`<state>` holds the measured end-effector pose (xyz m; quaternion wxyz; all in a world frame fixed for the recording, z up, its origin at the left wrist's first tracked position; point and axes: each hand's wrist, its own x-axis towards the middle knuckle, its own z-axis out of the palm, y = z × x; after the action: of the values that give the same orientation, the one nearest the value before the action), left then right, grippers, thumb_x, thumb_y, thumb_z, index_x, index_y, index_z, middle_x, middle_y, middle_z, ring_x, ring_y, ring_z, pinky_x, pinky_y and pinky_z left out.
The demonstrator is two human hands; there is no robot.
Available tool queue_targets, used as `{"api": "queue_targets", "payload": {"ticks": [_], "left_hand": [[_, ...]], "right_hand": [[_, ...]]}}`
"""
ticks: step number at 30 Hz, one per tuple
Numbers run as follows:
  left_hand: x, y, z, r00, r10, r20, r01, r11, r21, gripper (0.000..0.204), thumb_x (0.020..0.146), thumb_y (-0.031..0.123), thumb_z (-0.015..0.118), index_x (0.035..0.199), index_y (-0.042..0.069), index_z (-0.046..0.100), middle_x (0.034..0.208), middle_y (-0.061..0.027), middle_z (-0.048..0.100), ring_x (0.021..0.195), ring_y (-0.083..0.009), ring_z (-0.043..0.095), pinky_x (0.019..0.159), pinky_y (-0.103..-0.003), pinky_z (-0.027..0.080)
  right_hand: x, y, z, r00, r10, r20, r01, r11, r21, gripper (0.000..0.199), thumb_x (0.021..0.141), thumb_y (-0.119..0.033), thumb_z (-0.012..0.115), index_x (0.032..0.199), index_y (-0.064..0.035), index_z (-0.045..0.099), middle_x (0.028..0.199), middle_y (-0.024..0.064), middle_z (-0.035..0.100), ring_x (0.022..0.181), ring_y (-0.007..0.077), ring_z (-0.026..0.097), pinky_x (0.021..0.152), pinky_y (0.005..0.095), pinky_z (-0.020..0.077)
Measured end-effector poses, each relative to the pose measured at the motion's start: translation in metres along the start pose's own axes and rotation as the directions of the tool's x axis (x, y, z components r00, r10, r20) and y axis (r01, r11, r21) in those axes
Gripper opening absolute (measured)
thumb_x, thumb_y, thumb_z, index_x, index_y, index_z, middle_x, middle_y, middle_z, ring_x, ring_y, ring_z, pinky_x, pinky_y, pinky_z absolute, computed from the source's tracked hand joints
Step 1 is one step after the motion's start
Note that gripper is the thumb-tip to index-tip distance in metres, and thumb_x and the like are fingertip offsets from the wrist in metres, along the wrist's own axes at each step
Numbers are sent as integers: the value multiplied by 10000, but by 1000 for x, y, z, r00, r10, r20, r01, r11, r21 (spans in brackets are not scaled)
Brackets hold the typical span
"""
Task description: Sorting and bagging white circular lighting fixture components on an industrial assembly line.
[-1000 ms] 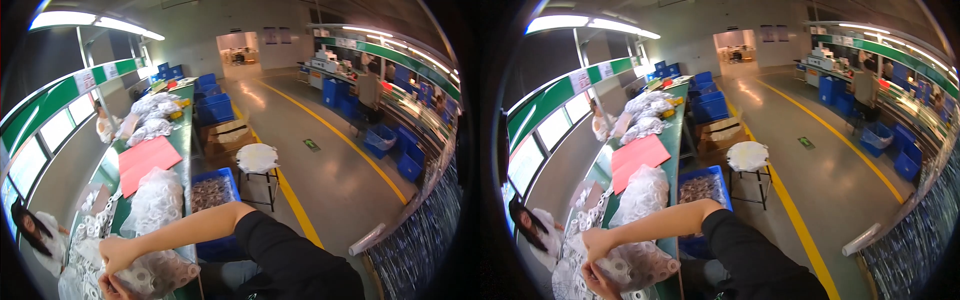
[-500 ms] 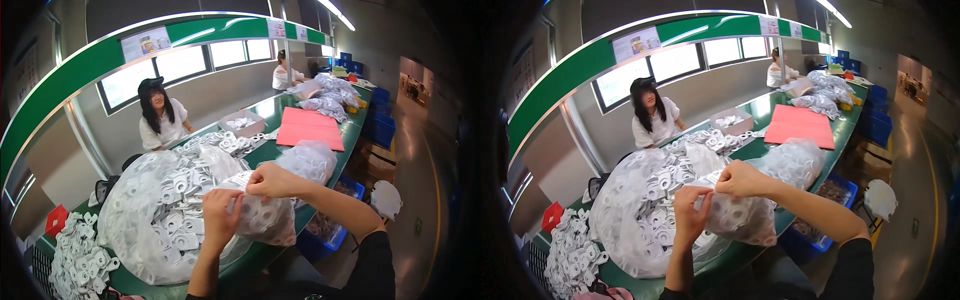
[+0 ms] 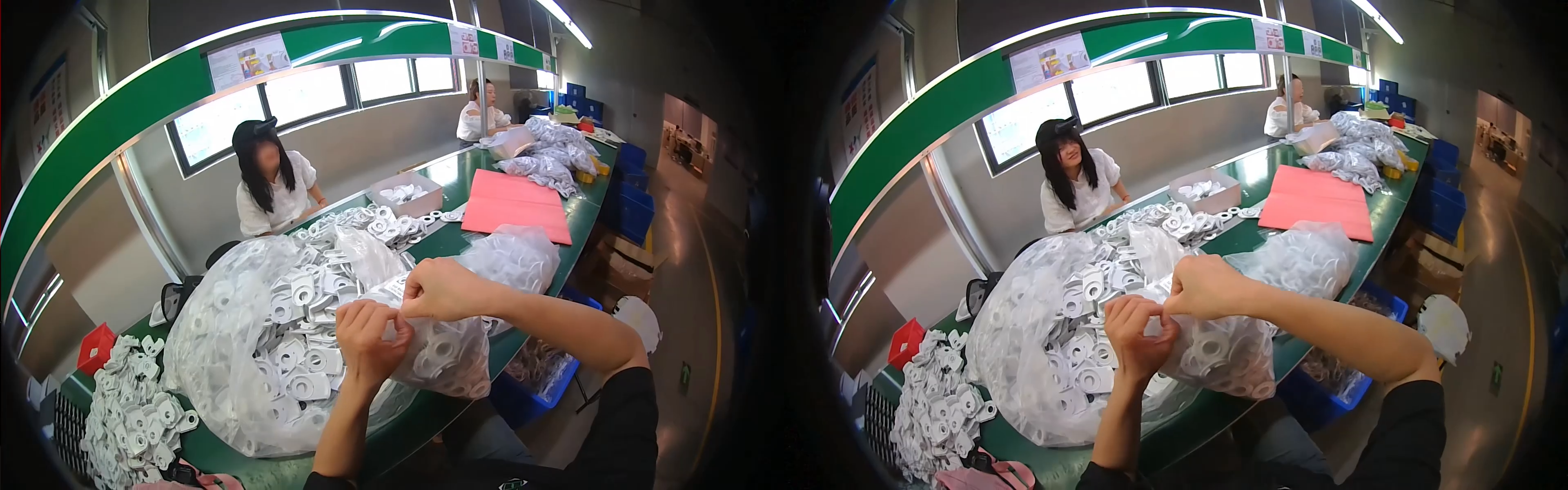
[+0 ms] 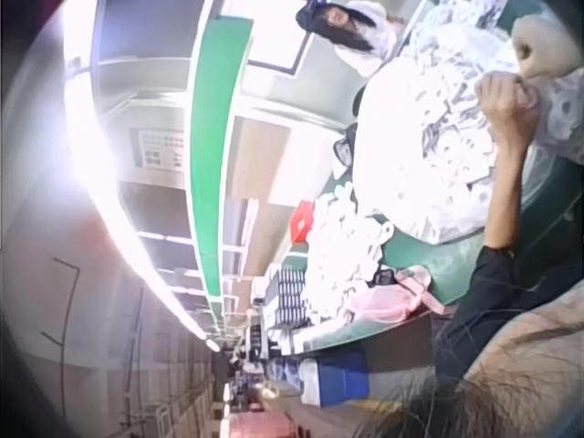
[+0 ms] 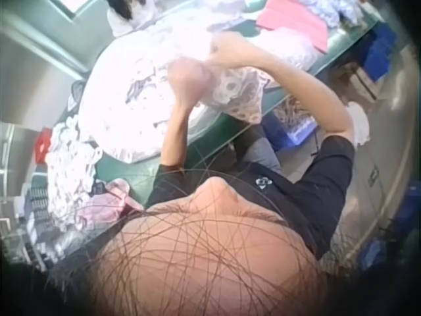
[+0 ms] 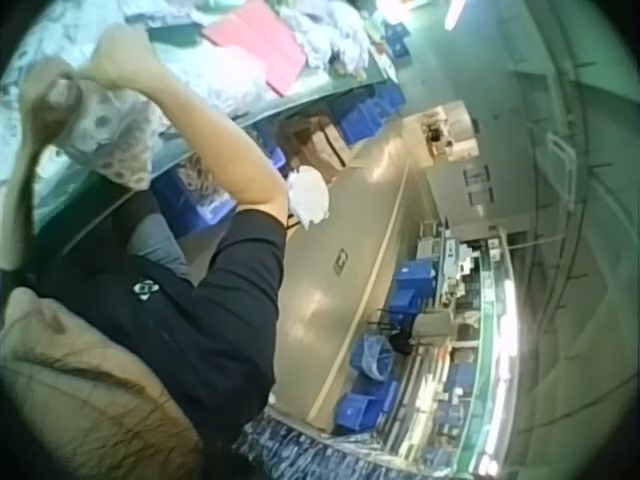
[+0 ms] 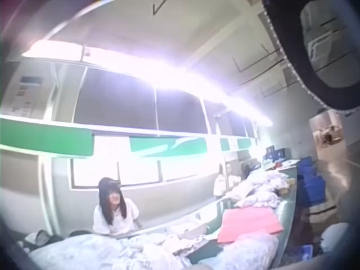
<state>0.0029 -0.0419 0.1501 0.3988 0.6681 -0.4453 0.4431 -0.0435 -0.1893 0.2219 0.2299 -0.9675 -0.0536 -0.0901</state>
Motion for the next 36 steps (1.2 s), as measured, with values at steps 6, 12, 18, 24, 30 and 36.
{"api": "queue_targets", "payload": {"ticks": [6,12,18,24,30,36], "left_hand": [[-15,0,10,869,-494,25,462,792,-399,64,655,-3,620,706,19,589,706,-56,604,688,-195,567,723,-287,431],[-4,-3,-6,933,-319,165,356,880,-316,94,687,12,662,775,37,640,767,-62,640,714,-181,573,726,-283,426],[5,9,-15,974,-172,146,195,967,-162,92,696,23,673,774,65,648,768,-45,642,720,-190,577,720,-306,387],[5,9,-16,977,-131,168,144,987,-69,60,711,28,656,762,55,640,733,-51,630,692,-193,566,719,-307,384],[-1,9,-13,876,-451,170,477,860,-178,52,723,57,656,768,33,643,714,-73,624,670,-186,563,658,-292,410],[-3,10,-7,908,-407,99,418,888,-193,46,711,79,659,750,66,638,730,-55,619,697,-220,566,659,-321,400]], "right_hand": [[-10,10,7,999,-34,-9,35,968,250,194,737,-187,613,773,2,638,643,74,621,566,129,581,544,278,472],[-22,16,19,993,74,-92,-6,809,588,166,756,-136,603,784,27,614,625,81,607,560,108,569,548,256,460],[-27,12,19,977,-47,-208,137,886,443,143,778,-123,608,812,15,626,655,42,599,606,80,542,565,244,448],[-28,9,17,979,-33,-203,109,921,374,152,762,-138,619,799,8,632,671,76,616,608,102,567,567,246,454],[-28,5,15,915,-111,-387,217,946,240,133,746,-140,630,780,-13,647,669,81,614,617,146,587,566,255,459],[-27,2,23,902,-133,-412,220,960,171,114,704,-131,642,750,-27,654,683,95,610,607,183,580,577,282,463]]}}
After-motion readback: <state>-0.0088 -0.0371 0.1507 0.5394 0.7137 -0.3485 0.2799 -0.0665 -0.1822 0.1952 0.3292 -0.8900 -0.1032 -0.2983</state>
